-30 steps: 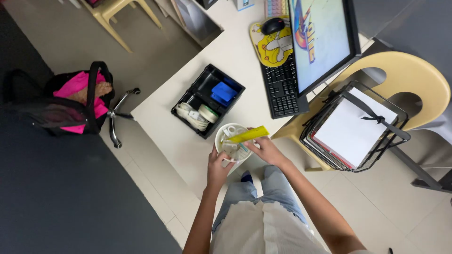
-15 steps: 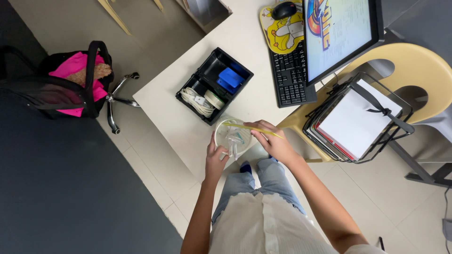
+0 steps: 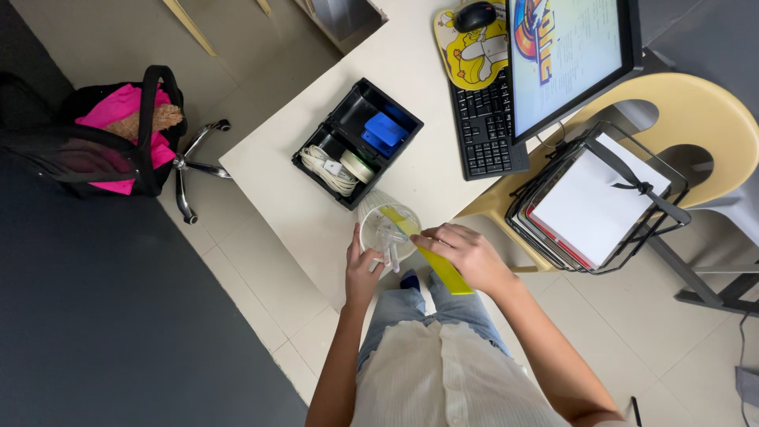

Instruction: Organizing paper trays, office supplies, and dusting the lower storage areas of a desk in a print shop.

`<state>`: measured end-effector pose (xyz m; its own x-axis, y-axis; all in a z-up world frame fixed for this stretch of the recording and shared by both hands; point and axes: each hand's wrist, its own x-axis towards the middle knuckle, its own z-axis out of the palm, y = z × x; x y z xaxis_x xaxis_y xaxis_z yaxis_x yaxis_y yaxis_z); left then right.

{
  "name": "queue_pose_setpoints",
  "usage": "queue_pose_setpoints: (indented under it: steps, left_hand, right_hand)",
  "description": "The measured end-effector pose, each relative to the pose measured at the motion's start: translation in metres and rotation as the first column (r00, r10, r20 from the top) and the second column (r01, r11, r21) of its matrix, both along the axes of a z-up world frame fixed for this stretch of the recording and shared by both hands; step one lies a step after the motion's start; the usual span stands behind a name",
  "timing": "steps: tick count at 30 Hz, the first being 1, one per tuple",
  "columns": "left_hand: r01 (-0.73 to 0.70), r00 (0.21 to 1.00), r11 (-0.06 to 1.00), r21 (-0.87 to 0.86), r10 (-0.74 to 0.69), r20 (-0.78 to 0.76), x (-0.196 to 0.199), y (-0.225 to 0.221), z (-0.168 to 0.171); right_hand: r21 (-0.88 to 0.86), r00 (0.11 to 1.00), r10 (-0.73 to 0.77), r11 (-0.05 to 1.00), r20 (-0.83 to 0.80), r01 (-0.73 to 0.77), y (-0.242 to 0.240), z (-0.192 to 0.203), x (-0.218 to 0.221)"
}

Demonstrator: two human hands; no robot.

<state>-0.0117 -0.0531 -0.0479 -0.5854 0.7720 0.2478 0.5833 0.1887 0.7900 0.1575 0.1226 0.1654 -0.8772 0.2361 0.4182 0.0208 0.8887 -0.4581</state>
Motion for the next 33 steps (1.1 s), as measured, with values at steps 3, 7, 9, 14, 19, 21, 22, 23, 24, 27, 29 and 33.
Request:
queue_pose_setpoints:
  steps: [3,7,9,14,19,21,22,23,24,27,29,33]
  left_hand:
    - [-0.017,1.000,0.999,-0.040,0.017,0.011,0.000,0.001,0.000]
    - [-0.013,1.000,1.000,0.025,0.013,-0.007,0.001,0.002,0.003]
    - [-0.010,0.999,1.000,-0.026,0.011,0.030,0.001,0.001,0.003]
    - [-0.031,0.999,0.998,-0.058,0.032,0.024,0.001,0.003,0.000]
    - [-0.021,0.998,0.998,-0.063,0.024,0.055,0.002,0.003,0.002]
    - [-0.034,0.998,0.997,-0.062,0.037,0.053,0.002,0.005,0.002]
    - [-0.033,0.998,0.997,-0.062,0.037,0.053,0.002,0.006,0.004]
    - [-0.042,0.998,0.998,-0.050,0.044,0.052,0.003,0.007,0.006]
    - [-0.050,0.997,0.998,-0.038,0.052,0.050,0.004,0.008,0.008]
    - [-0.055,0.996,0.998,-0.043,0.058,0.071,0.004,0.008,0.005]
    - [-0.047,0.995,0.998,-0.040,0.050,0.088,0.006,0.008,0.007]
    - [-0.045,0.995,0.999,0.004,0.045,0.092,0.009,0.009,0.006]
  right_hand:
    - [-0.021,1.000,0.016,1.000,0.013,-0.016,-0.002,-0.007,-0.003]
    - [-0.131,0.998,0.058,0.990,0.033,-0.053,-0.003,0.020,-0.006]
    - [-0.120,0.996,0.067,0.990,-0.061,-0.074,-0.003,0.026,-0.005]
    - [0.024,0.997,-0.026,0.999,-0.079,0.028,-0.002,0.032,0.005]
    - [0.006,0.994,-0.086,0.996,-0.066,0.087,-0.001,0.032,0.009]
    - [0.020,0.991,-0.114,0.993,-0.071,0.116,-0.002,0.029,0.008]
    - [0.020,0.991,-0.114,0.993,-0.071,0.116,-0.002,0.029,0.007]
    - [0.025,0.989,-0.135,0.990,-0.066,0.137,-0.003,0.029,0.006]
    - [0.031,0.986,-0.155,0.987,-0.062,0.158,-0.004,0.029,0.005]
    - [0.024,0.975,-0.209,0.977,-0.072,0.211,-0.005,0.025,0.004]
    - [-0.005,0.968,-0.247,0.969,-0.052,0.247,-0.004,0.020,0.002]
    - [-0.175,0.945,-0.327,0.930,0.007,0.323,0.002,-0.018,-0.001]
